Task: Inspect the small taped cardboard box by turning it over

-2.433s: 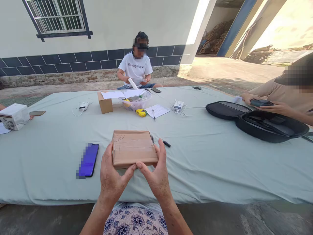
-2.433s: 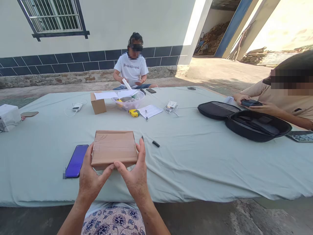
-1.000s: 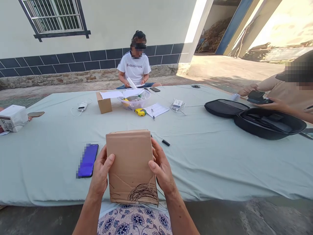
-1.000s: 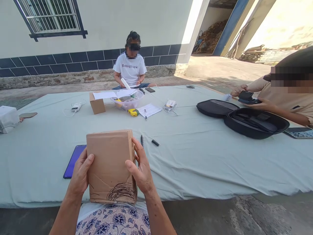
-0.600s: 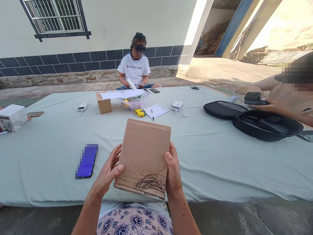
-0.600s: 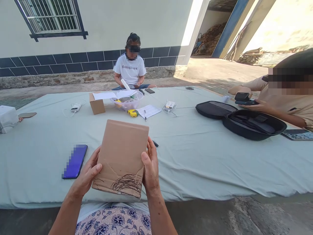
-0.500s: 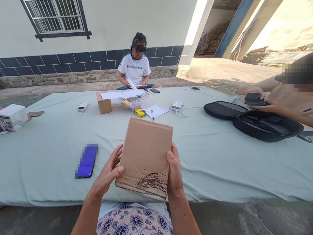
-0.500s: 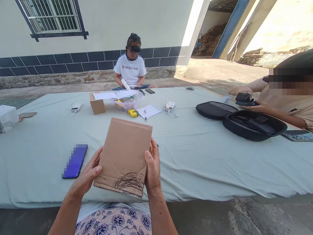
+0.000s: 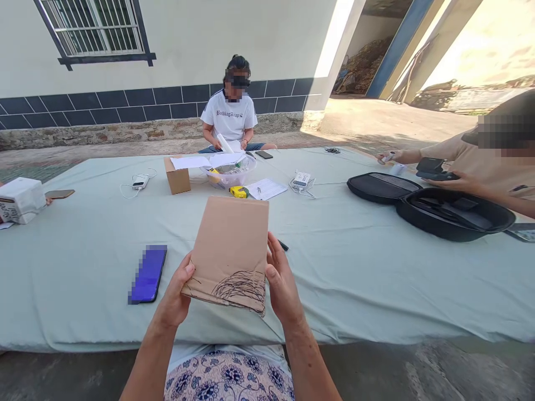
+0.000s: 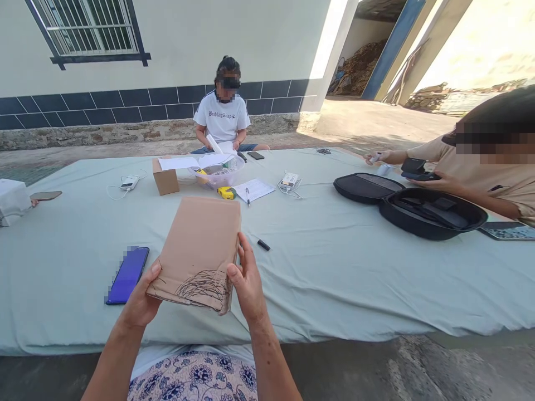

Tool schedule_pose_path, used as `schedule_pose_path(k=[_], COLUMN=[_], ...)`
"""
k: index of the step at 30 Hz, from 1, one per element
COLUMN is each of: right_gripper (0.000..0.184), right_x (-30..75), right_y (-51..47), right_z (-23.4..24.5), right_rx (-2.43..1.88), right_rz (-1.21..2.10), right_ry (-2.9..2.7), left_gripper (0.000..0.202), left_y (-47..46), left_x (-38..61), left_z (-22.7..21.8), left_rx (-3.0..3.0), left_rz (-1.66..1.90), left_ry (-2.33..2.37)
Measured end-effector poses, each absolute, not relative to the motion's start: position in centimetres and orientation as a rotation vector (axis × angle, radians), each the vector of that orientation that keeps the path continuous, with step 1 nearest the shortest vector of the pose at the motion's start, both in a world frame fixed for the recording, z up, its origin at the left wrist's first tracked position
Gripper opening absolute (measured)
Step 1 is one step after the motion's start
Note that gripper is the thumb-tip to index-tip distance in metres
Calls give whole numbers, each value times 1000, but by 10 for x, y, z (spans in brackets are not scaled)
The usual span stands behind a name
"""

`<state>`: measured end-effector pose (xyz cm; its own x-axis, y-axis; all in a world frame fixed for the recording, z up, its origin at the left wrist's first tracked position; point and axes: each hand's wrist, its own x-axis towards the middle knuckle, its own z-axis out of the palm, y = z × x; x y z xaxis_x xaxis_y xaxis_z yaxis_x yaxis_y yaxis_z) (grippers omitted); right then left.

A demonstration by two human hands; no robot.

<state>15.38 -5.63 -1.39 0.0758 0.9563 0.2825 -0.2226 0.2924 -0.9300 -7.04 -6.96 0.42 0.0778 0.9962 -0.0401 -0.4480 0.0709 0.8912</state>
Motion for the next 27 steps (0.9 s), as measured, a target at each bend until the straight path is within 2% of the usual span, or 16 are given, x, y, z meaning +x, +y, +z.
schedule_pose_path(k=[8, 13, 19, 27], right_gripper=[88, 74, 65, 75], right_x=[149, 148, 153, 158], right_y=[-64, -63, -62, -65], right_z=[-17, -15, -13, -9], right_rx=[-924, -876, -880, -737], right_rz=[1066, 1031, 871, 714], right_ry=[-1314, -1398, -1426, -1565], left_gripper=[55, 50, 33, 42], left_y=[-65, -66, -66, -66], left_x=[-72, -74, -82, -93], left_z=[9, 14, 17, 6], left_rx=[557, 470, 346, 347], left_rz=[1438, 1434, 1307, 1180], left_ry=[970, 960, 789, 546])
